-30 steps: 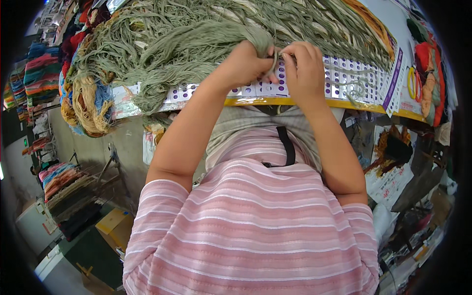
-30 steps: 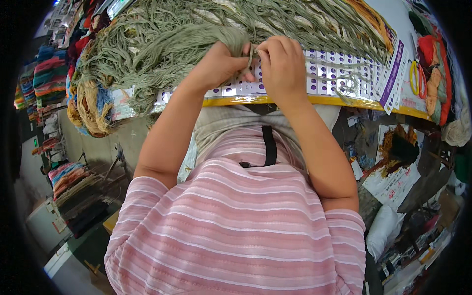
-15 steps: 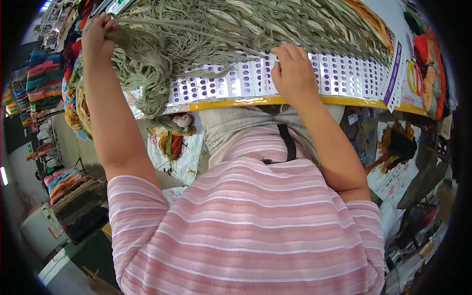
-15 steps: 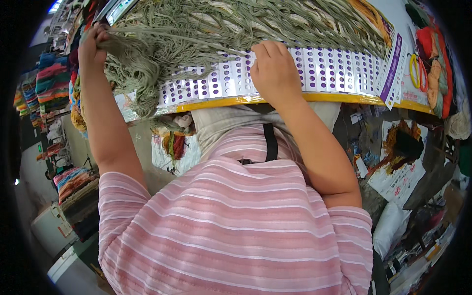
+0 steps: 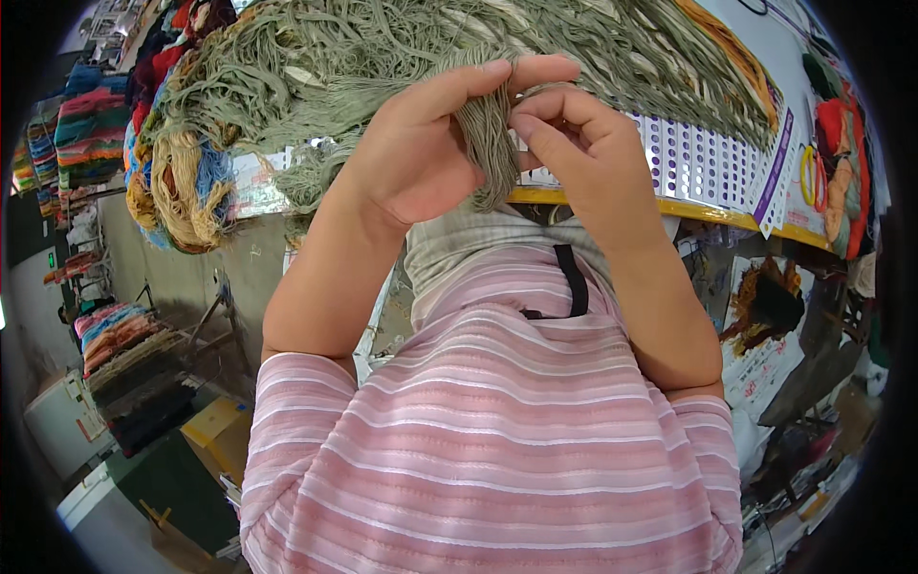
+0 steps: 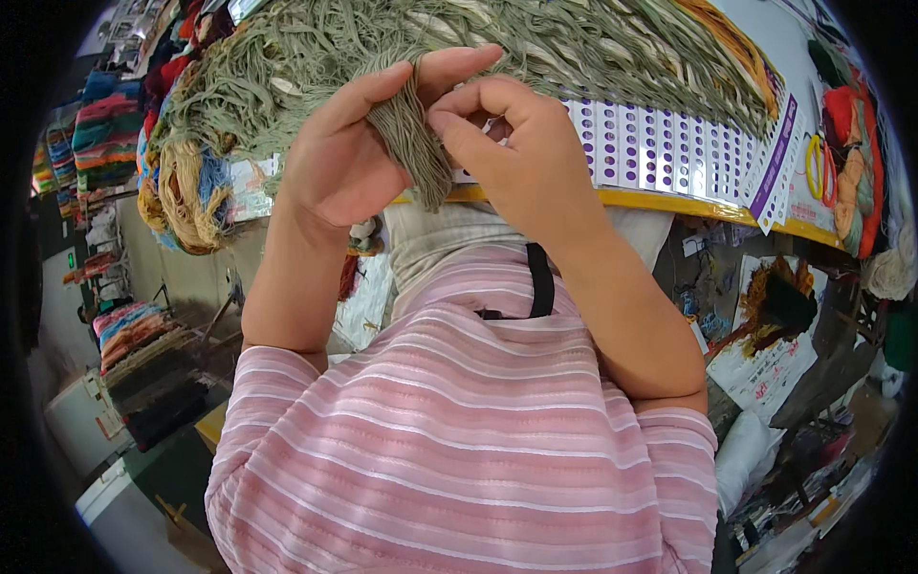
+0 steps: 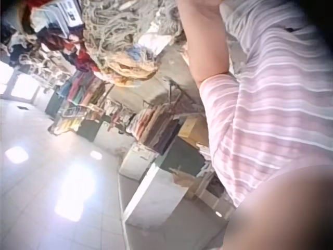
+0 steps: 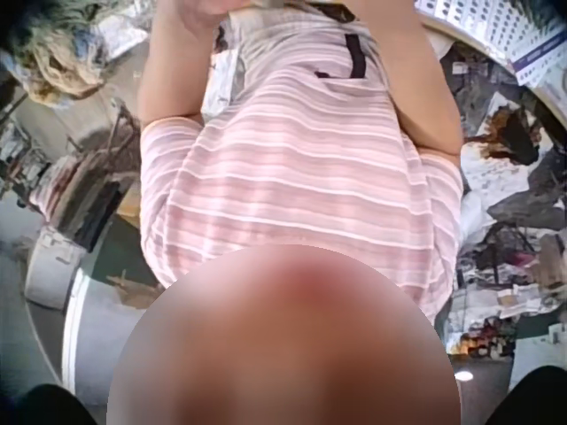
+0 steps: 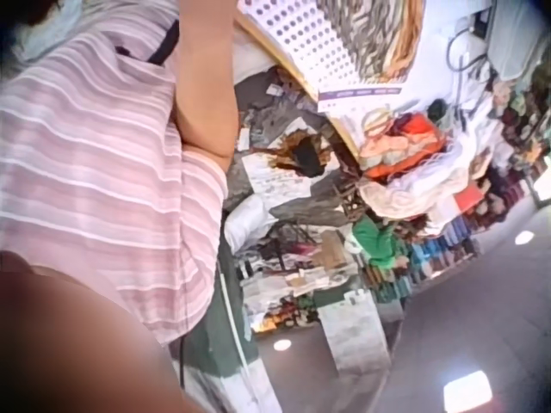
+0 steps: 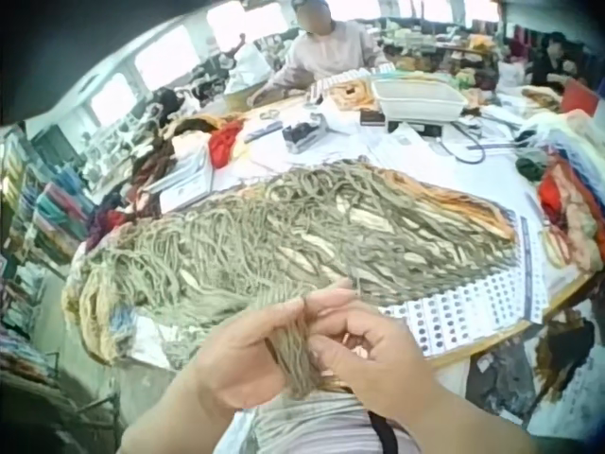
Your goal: Sorting and bundling green yarn samples for a color reference chart at a workstation.
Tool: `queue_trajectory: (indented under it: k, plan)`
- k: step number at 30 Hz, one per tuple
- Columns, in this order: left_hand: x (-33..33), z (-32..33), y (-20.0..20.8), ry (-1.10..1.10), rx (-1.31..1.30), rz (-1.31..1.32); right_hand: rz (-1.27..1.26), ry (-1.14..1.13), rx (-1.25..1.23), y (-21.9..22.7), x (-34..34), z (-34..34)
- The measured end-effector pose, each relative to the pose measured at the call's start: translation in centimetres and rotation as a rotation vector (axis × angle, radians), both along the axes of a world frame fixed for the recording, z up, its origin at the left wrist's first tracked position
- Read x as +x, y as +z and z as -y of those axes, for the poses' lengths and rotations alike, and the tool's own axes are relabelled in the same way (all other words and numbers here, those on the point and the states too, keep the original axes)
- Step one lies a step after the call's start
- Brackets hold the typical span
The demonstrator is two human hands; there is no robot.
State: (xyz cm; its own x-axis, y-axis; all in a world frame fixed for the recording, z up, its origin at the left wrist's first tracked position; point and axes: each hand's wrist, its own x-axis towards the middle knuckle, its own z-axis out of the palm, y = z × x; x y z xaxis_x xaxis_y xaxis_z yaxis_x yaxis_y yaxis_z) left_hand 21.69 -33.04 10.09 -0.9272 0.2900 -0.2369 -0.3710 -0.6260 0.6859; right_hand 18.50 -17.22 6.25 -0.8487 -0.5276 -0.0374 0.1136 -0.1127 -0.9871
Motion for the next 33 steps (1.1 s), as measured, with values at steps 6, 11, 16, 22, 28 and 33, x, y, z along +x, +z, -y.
queue_trajectory:
  k: [6,11,16,22,28,33]
  plan:
    - [1.0,0.4,-0.9,-0.019,0.093,0.015,0.038,-0.058,-0.018,0.3,1.2,0.7]
    - [1.6,0.6,-1.1,0.027,0.119,0.076,0.019,0.023,0.080,0.1,1.4,0.6]
    - [1.9,0.7,-1.5,0.029,0.078,0.025,0.190,-0.122,-0.204,0.7,2.0,1.8]
    - [2.0,1.0,-1.6,0.054,0.089,0.036,-0.063,0.002,0.014,-0.4,1.7,0.9]
    - [2.7,1.9,-1.3,0.159,-0.188,0.020,0.138,0.017,-0.089,0.0,1.8,0.4]
    - [3.2,1.9,-0.5,0.215,-0.377,-0.043,0.156,0.010,-0.152,0.0,2.1,0.4]
